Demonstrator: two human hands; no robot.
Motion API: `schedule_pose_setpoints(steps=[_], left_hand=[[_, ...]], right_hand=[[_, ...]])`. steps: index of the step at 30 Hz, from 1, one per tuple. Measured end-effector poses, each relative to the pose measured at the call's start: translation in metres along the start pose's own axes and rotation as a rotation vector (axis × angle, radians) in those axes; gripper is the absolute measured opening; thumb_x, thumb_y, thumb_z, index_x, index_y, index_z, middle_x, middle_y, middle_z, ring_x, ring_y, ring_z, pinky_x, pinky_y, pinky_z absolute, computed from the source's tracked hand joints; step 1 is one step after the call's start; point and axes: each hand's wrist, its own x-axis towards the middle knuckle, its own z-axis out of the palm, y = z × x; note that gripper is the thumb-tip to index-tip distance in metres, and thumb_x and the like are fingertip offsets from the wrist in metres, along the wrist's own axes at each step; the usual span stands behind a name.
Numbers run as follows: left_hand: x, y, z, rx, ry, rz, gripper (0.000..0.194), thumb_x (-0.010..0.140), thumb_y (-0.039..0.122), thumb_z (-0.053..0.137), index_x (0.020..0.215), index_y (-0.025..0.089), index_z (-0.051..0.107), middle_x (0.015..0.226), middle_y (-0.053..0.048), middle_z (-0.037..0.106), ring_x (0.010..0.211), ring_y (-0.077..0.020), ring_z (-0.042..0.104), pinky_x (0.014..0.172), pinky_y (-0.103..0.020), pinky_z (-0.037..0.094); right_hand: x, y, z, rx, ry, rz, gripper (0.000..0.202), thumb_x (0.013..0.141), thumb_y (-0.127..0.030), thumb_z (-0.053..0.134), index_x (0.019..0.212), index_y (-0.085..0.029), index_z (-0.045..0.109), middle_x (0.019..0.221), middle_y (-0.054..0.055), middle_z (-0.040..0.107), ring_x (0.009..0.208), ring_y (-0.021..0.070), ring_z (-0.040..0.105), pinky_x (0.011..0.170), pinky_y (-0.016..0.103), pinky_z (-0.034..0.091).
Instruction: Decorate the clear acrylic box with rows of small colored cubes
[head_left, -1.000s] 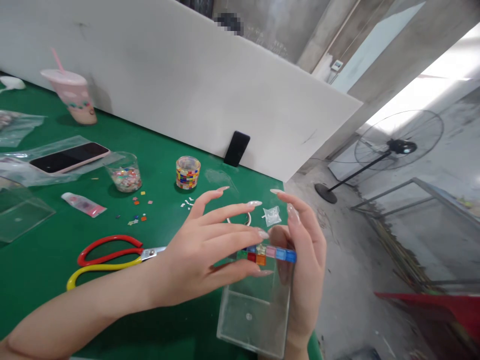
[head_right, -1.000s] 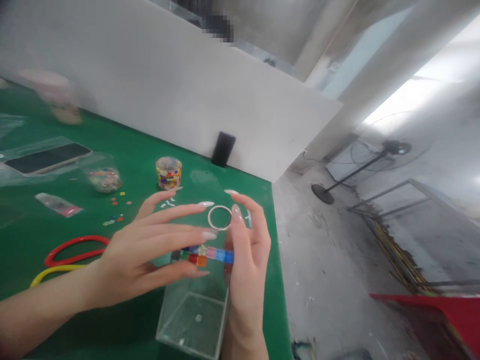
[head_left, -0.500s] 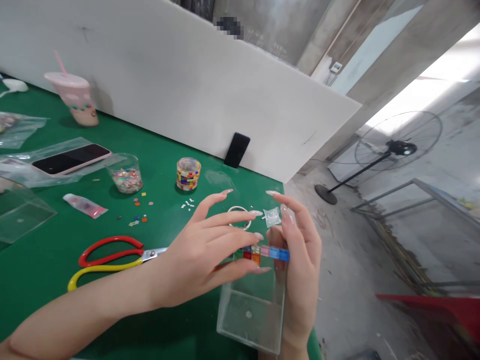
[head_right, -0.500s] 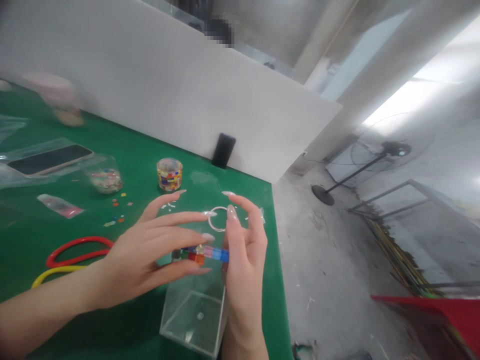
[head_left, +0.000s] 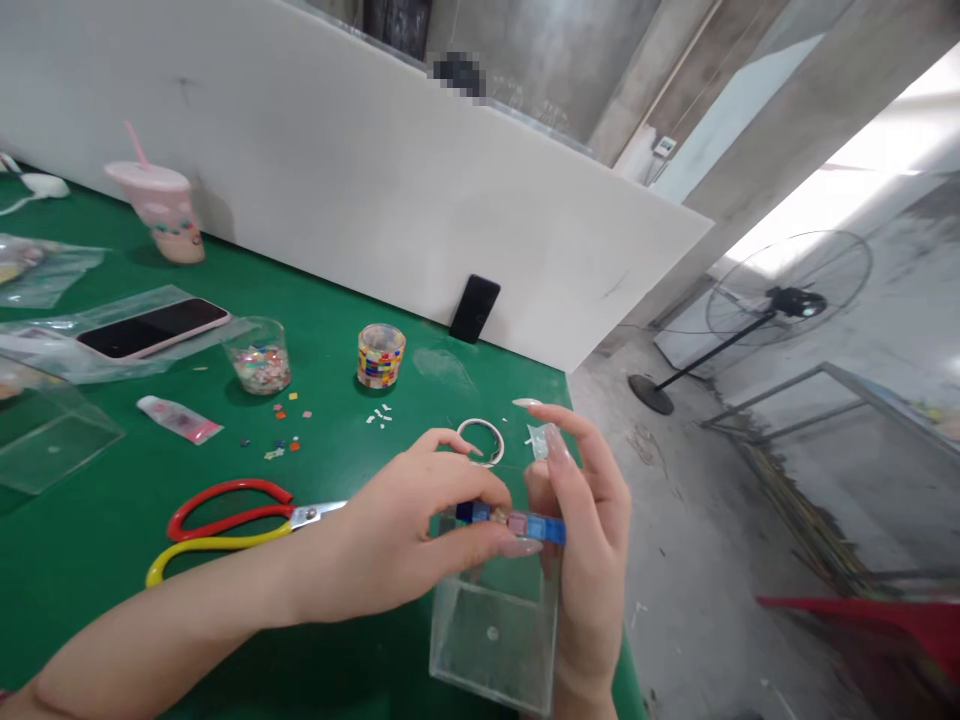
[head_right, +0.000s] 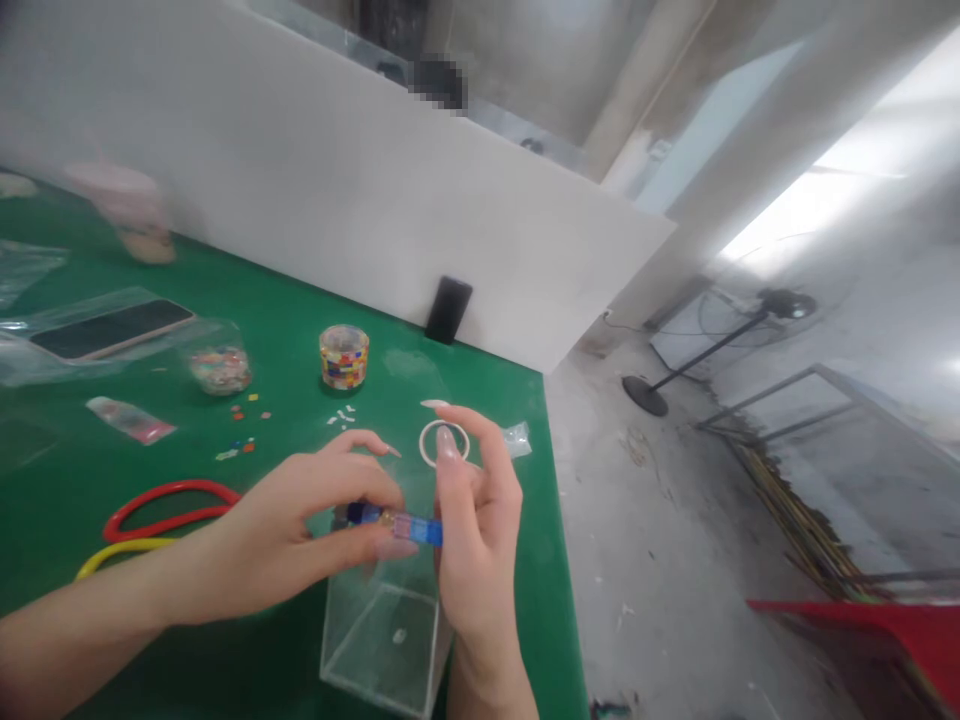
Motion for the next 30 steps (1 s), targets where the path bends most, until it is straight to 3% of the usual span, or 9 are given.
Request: schedule_pose_setpoints(steps=[2, 5, 7, 9, 12, 17, 22, 26, 30], left_hand=[[0.0, 0.006, -0.008, 0.0, -0.094, -0.071, 0.028, 0.111, 0.038, 0.07, 0.087, 0.023, 0.067, 0.072, 0.011, 0.07, 0.064, -0.0097, 0.056, 0.118, -0.035, 0.05], [0.0, 0.012, -0.015, -0.039, -0.192, -0.16, 0.027, 0.108, 0.039, 0.074, 0.087, 0.024, 0.069, 0.076, 0.007, 0.072, 0.082, -0.0139, 0.063, 0.094, -0.024, 0.056], [-0.001, 0.012, -0.015, -0.087, -0.192, -0.171, 0.024, 0.109, 0.03, 0.07, 0.087, 0.024, 0.069, 0.077, 0.007, 0.074, 0.086, -0.0141, 0.064, 0.076, -0.019, 0.051], [-0.001, 0.011, -0.012, -0.139, -0.166, -0.13, 0.027, 0.11, 0.024, 0.066, 0.083, 0.023, 0.065, 0.075, 0.008, 0.075, 0.078, -0.0123, 0.06, 0.07, -0.019, 0.046], [0.001, 0.011, -0.011, -0.18, -0.145, -0.113, 0.028, 0.109, 0.023, 0.067, 0.082, 0.023, 0.063, 0.072, 0.009, 0.076, 0.075, -0.0124, 0.057, 0.067, -0.019, 0.042], [0.001, 0.016, -0.017, -0.157, -0.249, -0.159, 0.027, 0.11, 0.026, 0.071, 0.084, 0.022, 0.064, 0.077, 0.01, 0.079, 0.078, -0.0119, 0.059, 0.072, -0.019, 0.044], [0.0, 0.019, -0.016, -0.089, -0.201, -0.057, 0.03, 0.114, 0.02, 0.059, 0.084, 0.022, 0.063, 0.077, 0.008, 0.074, 0.073, -0.0113, 0.058, 0.071, -0.019, 0.044], [0.001, 0.02, -0.017, -0.078, -0.264, -0.139, 0.028, 0.111, 0.029, 0.07, 0.084, 0.021, 0.063, 0.077, 0.008, 0.074, 0.074, -0.0115, 0.059, 0.071, -0.02, 0.044], [-0.002, 0.016, -0.017, -0.07, -0.214, -0.111, 0.027, 0.111, 0.025, 0.067, 0.085, 0.021, 0.063, 0.076, 0.008, 0.074, 0.072, -0.0113, 0.059, 0.068, -0.02, 0.042]], right_hand=[[-0.002, 0.0, 0.001, 0.008, 0.012, 0.028, 0.025, 0.107, -0.052, 0.073, 0.118, -0.031, 0.082, 0.055, -0.012, 0.026, 0.05, 0.0087, 0.018, 0.044, 0.022, 0.016], [-0.006, 0.0, 0.004, 0.022, -0.009, 0.102, 0.027, 0.107, -0.054, 0.073, 0.112, -0.03, 0.083, 0.057, -0.011, 0.026, 0.051, 0.0088, 0.018, 0.045, 0.023, 0.017], [-0.008, 0.001, 0.006, 0.032, -0.033, 0.123, 0.029, 0.106, -0.056, 0.073, 0.108, -0.028, 0.084, 0.057, -0.011, 0.026, 0.051, 0.0085, 0.017, 0.045, 0.024, 0.018], [-0.009, 0.003, 0.007, 0.028, -0.043, 0.1, 0.031, 0.105, -0.057, 0.073, 0.106, -0.028, 0.085, 0.058, -0.01, 0.025, 0.051, 0.0083, 0.018, 0.046, 0.024, 0.018], [-0.009, 0.004, 0.007, 0.031, -0.042, 0.072, 0.03, 0.106, -0.055, 0.073, 0.108, -0.028, 0.086, 0.059, -0.01, 0.025, 0.052, 0.0082, 0.018, 0.047, 0.025, 0.017], [-0.01, 0.003, 0.006, 0.054, -0.069, 0.077, 0.029, 0.107, -0.053, 0.072, 0.104, -0.027, 0.085, 0.061, -0.01, 0.026, 0.052, 0.0076, 0.017, 0.047, 0.025, 0.014], [-0.012, 0.002, 0.005, 0.0, -0.053, 0.015, 0.029, 0.107, -0.052, 0.072, 0.104, -0.028, 0.086, 0.063, -0.01, 0.024, 0.052, 0.0079, 0.019, 0.047, 0.026, 0.014], [-0.014, 0.003, 0.004, -0.013, -0.059, 0.008, 0.031, 0.109, -0.052, 0.069, 0.101, -0.027, 0.087, 0.063, -0.009, 0.026, 0.053, 0.0086, 0.021, 0.047, 0.026, 0.017], [-0.011, 0.01, 0.005, -0.092, -0.106, -0.046, 0.032, 0.11, -0.05, 0.067, 0.099, -0.028, 0.087, 0.059, -0.008, 0.032, 0.05, 0.0078, 0.027, 0.045, 0.022, 0.022]])
